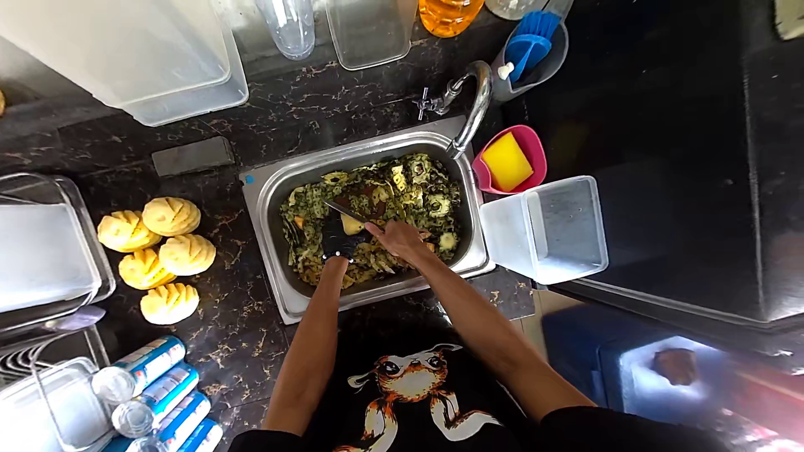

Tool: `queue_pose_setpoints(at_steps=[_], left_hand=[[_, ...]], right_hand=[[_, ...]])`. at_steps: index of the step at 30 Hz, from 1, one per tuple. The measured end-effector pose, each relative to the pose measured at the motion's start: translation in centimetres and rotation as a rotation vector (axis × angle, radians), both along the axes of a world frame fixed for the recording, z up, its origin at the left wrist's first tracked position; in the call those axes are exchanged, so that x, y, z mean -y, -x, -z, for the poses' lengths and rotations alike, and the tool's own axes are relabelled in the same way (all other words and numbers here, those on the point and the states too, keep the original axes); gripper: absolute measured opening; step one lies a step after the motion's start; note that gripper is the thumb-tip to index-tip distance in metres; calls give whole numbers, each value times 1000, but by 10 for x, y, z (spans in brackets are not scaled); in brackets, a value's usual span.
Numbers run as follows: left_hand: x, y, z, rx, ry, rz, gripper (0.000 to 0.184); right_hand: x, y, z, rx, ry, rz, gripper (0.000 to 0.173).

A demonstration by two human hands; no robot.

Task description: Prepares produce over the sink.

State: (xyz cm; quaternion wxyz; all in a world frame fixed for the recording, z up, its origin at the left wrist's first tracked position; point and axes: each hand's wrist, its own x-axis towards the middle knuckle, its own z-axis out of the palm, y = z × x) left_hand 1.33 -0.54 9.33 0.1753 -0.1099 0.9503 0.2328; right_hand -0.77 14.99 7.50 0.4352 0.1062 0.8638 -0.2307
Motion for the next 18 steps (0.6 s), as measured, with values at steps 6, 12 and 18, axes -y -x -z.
queue_pose_setpoints(at_steps=[6,12,18], left_hand=[[13,17,14,349,-147,-67,90],[13,54,-18,524,-172,-67,97],[15,-4,59,285,-133,-67,70]], right_hand=[[-19,3,-1,145,25,68,94],[-36,-10,42,211,160,226,93],[-19,-18,25,175,200,202,95]])
